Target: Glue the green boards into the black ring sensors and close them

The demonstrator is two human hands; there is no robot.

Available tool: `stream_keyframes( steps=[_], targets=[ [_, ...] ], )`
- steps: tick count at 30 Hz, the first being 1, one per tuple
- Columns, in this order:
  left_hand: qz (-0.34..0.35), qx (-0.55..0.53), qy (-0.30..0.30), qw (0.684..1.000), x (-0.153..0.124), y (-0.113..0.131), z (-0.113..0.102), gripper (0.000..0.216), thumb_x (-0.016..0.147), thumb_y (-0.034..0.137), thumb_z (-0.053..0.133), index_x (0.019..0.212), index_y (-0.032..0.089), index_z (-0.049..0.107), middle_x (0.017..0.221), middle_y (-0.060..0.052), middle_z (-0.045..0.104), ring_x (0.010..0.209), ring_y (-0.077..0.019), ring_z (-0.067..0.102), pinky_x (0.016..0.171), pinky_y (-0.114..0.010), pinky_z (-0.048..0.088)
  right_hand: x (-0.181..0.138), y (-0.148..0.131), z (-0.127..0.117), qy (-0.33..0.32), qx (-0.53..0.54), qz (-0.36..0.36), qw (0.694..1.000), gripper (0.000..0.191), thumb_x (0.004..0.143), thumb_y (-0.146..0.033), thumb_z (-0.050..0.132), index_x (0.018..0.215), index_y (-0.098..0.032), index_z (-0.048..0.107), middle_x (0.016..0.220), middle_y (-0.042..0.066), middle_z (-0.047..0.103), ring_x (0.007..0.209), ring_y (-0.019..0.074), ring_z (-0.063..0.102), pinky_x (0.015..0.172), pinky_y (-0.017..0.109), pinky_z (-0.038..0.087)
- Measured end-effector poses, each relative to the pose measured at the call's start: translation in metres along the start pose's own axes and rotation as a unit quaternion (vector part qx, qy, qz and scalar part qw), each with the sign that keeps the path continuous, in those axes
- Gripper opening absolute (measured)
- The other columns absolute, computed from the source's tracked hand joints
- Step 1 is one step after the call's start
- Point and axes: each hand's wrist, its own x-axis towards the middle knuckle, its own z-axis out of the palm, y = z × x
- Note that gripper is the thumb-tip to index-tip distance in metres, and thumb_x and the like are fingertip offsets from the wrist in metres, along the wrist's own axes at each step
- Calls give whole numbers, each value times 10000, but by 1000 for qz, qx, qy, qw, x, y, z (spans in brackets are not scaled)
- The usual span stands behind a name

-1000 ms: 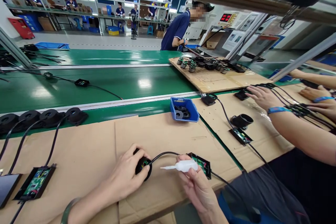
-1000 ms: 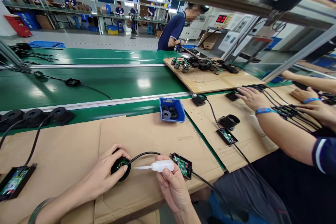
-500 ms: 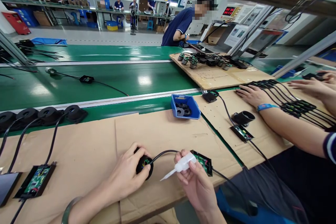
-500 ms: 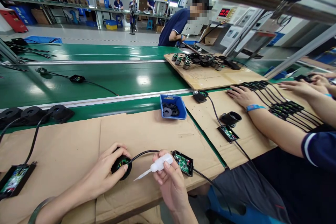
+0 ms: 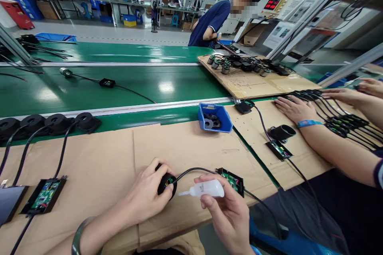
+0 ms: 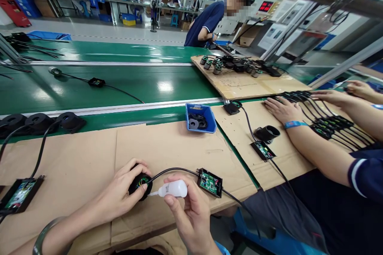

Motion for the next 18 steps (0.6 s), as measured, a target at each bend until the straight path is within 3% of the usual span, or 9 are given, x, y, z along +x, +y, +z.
stream_keyframes(
  steps=[5, 10, 18],
  targets=[
    [9, 2, 4, 1000, -2, -2, 1, 193, 870, 201, 477, 1035, 235, 571, 1135, -71, 552, 1011, -231, 609, 918, -389, 484, 2, -5, 2, -45, -89, -94, 991, 202, 911, -243, 629, 1112, -229, 625, 934, 87, 719, 820, 227, 688, 687, 304, 565],
    [10, 4, 4, 1000, -2, -2, 1, 202, 863, 209, 482, 1040, 227, 577, 1133, -79, 558, 1002, -244, 612, 910, -401, 491, 6, -12, 6, -74, -120, -137, 980, 230, 917, -195, 597, 1145, -224, 581, 915, 69, 707, 797, 202, 677, 689, 280, 557],
    [6, 3, -1, 1000, -1, 0, 0, 195, 866, 220, 479, 1037, 223, 572, 1117, -78, 553, 990, -245, 607, 898, -401, 490, 4, -13, 8, -88, -124, -146, 978, 268, 902, -165, 605, 1162, -226, 584, 927, 61, 703, 777, 194, 670, 689, 278, 560]
  ],
)
